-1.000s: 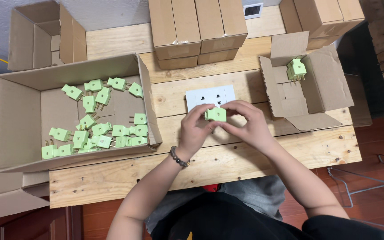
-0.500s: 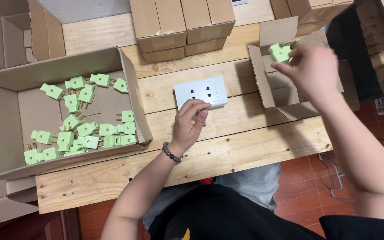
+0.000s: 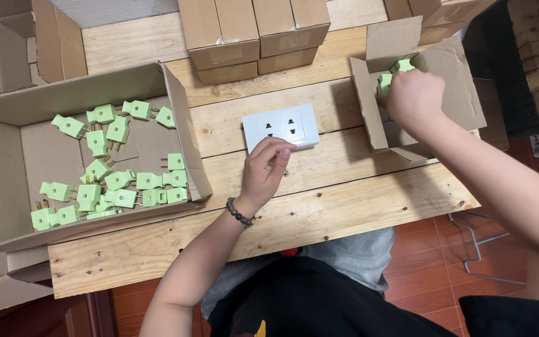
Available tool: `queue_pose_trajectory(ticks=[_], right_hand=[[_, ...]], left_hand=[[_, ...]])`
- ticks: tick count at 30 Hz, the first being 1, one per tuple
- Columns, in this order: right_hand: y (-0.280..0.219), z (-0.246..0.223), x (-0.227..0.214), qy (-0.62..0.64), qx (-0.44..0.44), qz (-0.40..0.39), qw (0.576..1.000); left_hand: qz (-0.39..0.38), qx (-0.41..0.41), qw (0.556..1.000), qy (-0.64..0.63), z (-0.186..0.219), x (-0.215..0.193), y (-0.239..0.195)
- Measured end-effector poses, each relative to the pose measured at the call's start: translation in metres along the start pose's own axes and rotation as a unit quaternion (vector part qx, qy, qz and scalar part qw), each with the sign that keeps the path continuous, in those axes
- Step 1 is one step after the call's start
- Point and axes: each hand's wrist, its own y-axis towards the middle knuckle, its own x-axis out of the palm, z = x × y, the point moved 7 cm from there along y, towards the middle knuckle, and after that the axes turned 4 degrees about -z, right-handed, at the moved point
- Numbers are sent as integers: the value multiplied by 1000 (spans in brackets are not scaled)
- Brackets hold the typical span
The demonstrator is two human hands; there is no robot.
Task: The person picks up green electrical plugs one by one from a large cardboard box, inserts them into a white wall socket to check them, and then places the plugs into a smaller cardboard box on the right.
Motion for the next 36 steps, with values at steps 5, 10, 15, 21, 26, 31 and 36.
queue_pose_trajectory(ticks=[5, 10, 15, 21, 26, 31, 36], right_hand=[[8, 6, -6, -28, 0, 10, 1000], [14, 10, -15, -53, 3, 12, 999], [15, 12, -26, -48, 2, 28, 998], [-86, 37, -156, 197, -55, 161, 965], [-183, -52, -168, 459, -283, 384, 749], [-169, -139, -115, 541, -340, 452, 623], [-191, -176, -126, 444, -455, 508, 581]], left_hand=[[-4, -8, 1000, 1, 0, 0, 0], [-7, -4, 1000, 6, -1, 1, 0], [-13, 1, 1000, 11, 0, 1, 0], [-27, 49, 998, 30, 7, 3, 0], [37, 127, 991, 32, 29, 0, -6], [183, 216, 959, 2, 76, -36, -31], [140, 224, 937, 227, 109, -118, -17]])
